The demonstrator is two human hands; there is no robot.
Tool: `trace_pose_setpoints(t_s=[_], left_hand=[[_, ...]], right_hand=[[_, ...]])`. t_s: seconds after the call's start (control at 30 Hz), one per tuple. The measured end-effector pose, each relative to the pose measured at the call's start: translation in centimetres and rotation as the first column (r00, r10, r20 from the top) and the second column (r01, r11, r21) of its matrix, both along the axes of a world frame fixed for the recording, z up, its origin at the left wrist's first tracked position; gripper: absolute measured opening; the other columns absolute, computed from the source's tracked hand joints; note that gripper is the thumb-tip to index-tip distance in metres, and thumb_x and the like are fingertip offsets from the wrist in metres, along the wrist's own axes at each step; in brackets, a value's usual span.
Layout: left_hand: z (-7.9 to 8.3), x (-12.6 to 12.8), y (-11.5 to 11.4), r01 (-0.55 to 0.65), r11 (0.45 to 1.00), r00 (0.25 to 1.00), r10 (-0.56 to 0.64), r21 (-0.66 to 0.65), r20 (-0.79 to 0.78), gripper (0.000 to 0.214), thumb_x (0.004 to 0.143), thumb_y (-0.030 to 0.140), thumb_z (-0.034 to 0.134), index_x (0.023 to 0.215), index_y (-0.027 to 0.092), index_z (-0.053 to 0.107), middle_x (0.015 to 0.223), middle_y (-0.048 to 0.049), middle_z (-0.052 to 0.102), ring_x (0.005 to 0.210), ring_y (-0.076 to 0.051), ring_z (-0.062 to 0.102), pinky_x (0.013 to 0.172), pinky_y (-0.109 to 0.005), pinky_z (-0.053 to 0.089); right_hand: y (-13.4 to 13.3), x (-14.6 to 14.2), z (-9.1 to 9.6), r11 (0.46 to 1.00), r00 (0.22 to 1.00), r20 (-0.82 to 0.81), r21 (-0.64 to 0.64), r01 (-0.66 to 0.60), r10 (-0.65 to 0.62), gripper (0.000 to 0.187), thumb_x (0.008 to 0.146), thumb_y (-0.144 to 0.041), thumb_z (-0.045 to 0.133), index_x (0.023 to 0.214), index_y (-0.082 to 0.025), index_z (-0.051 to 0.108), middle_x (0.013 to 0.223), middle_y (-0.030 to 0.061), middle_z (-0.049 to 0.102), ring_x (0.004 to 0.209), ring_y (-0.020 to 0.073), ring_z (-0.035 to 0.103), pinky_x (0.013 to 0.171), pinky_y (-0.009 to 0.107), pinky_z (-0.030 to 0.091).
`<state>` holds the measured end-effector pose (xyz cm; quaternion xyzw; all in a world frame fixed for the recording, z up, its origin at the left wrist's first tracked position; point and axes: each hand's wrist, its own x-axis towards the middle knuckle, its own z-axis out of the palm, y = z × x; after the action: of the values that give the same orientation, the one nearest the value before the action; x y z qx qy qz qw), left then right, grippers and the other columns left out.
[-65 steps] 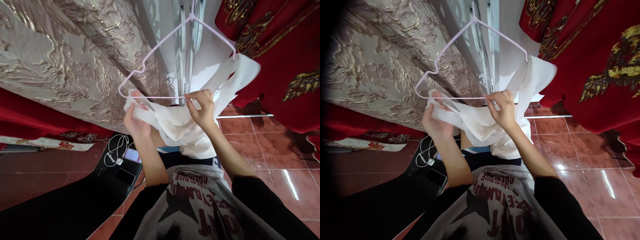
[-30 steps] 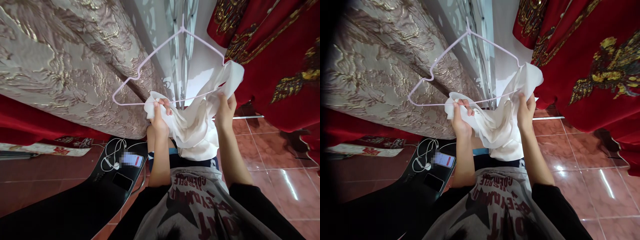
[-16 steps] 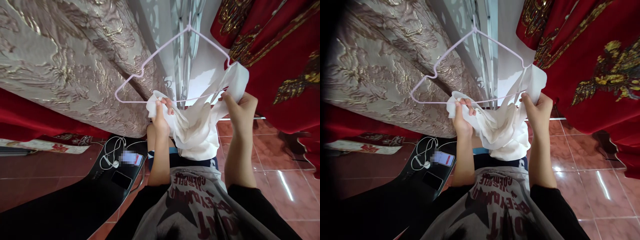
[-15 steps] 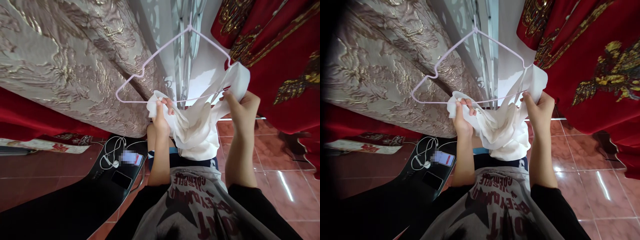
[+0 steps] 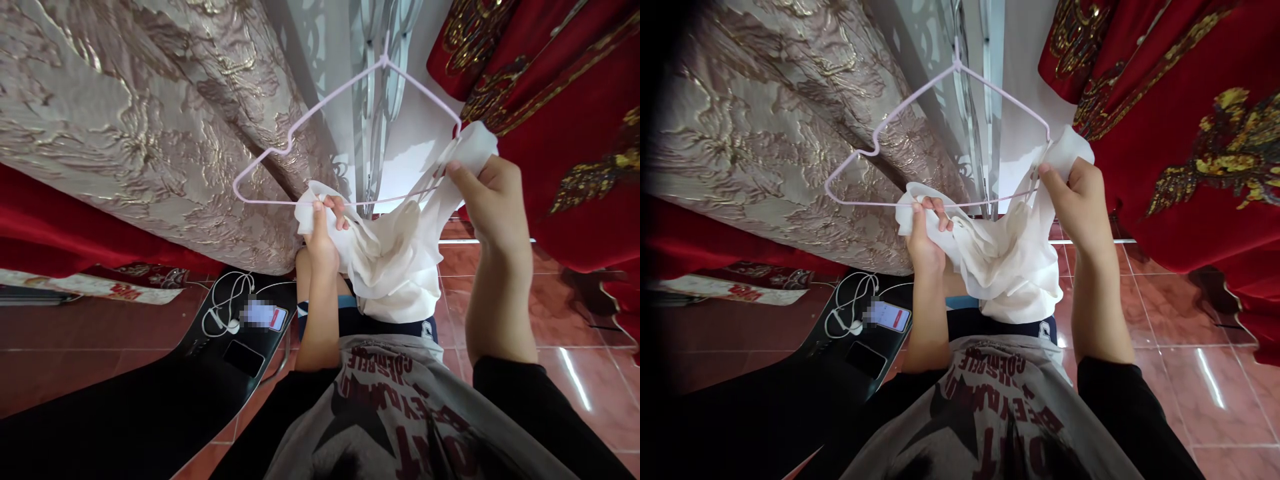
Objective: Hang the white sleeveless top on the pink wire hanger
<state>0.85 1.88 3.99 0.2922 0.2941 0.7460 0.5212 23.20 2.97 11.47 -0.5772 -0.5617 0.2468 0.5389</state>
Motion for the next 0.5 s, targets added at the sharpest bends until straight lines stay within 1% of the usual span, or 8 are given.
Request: trace_pose_setpoints(t_s=[0.07,0.13,0.2,0.27,0.3,0.37,0.47,0.5], left_hand=[[0.0,0.0,-0.1,0.001,1.0,1.0,-0.001,0.01,-0.001,0.037,0.099,0.049,0.072,0.082,0.02,0.058,0.081,-0.0008,0.06,0.052,-0.008,0.04,0.055,-0.023,0.042],[-0.1,0.0,-0.1,0.007,1.0,1.0,-0.007,0.025,-0.001,0.036,0.098,0.049,0.072,0.083,0.02,0.058,0.082,-0.0009,0.06,0.053,-0.008,0.041,0.055,-0.023,0.042],[-0.3,0.0,-0.2,0.011,0.999,1.0,-0.011,0.036,-0.002,0.036,0.097,0.05,0.073,0.084,0.02,0.059,0.082,-0.0009,0.059,0.054,-0.008,0.042,0.056,-0.023,0.043],[-0.4,-0.1,-0.2,0.016,0.999,1.0,-0.016,0.05,0.0,0.036,0.095,0.051,0.076,0.085,0.02,0.059,0.082,-0.0008,0.059,0.054,-0.008,0.042,0.056,-0.023,0.044],[-0.4,-0.2,-0.2,0.023,0.998,1.0,-0.023,0.058,-0.001,0.036,0.094,0.051,0.077,0.085,0.02,0.06,0.082,-0.0008,0.059,0.053,-0.008,0.041,0.056,-0.023,0.044],[-0.4,-0.3,-0.2,0.034,0.997,0.999,-0.034,0.064,-0.006,0.036,0.095,0.05,0.076,0.085,0.02,0.06,0.083,-0.001,0.06,0.054,-0.007,0.042,0.056,-0.023,0.045],[-0.3,-0.3,-0.3,0.053,0.997,0.999,-0.052,0.053,-0.008,0.033,0.098,0.047,0.073,0.085,0.019,0.061,0.084,-0.0017,0.061,0.055,-0.007,0.045,0.057,-0.022,0.046],[-0.2,-0.3,-0.4,0.065,0.997,0.998,-0.065,0.05,-0.004,0.032,0.099,0.046,0.073,0.085,0.019,0.061,0.085,-0.0019,0.061,0.055,-0.007,0.045,0.057,-0.021,0.046]], right_hand=[[0.3,0.2,-0.1,1.0,1.0,-0.012,-0.011,-0.008,0.008,0.023,0.085,-0.031,0.075,0.074,-0.015,0.064,0.069,0.0003,0.055,0.066,0.0089,0.046,0.06,0.026,0.034],[0.4,0.6,-0.2,0.999,0.999,0.028,-0.039,0.019,-0.018,0.025,0.083,-0.033,0.08,0.072,-0.016,0.066,0.068,0.0021,0.059,0.066,0.0106,0.048,0.059,0.027,0.034],[0.3,0.8,0.0,0.996,0.996,0.071,-0.059,0.06,-0.055,0.027,0.082,-0.031,0.081,0.067,-0.016,0.065,0.065,0.0026,0.058,0.064,0.0108,0.047,0.058,0.027,0.033],[0.1,1.0,0.6,0.996,0.995,0.051,-0.034,0.083,-0.081,0.026,0.083,-0.025,0.077,0.064,-0.015,0.064,0.062,0.0026,0.057,0.062,0.0101,0.047,0.058,0.028,0.032],[0.0,1.0,1.1,0.997,0.997,0.008,-0.004,0.081,-0.081,0.025,0.083,-0.021,0.075,0.062,-0.015,0.063,0.061,0.0024,0.056,0.061,0.0097,0.047,0.059,0.029,0.032],[0.4,1.1,2.3,0.996,0.99,-0.142,0.082,0.026,-0.014,0.022,0.084,-0.014,0.067,0.062,-0.015,0.063,0.063,0.0033,0.056,0.063,0.0106,0.051,0.062,0.03,0.035],[2.5,1.9,4.3,0.983,0.914,-0.393,0.183,-0.027,0.099,0.021,0.084,-0.005,0.055,0.068,-0.014,0.065,0.07,0.0046,0.057,0.069,0.0113,0.057,0.068,0.03,0.043],[3.4,2.5,4.6,0.982,0.907,-0.41,0.189,-0.02,0.098,0.022,0.085,-0.004,0.051,0.07,-0.015,0.063,0.072,0.0045,0.057,0.069,0.0102,0.056,0.068,0.029,0.044]])
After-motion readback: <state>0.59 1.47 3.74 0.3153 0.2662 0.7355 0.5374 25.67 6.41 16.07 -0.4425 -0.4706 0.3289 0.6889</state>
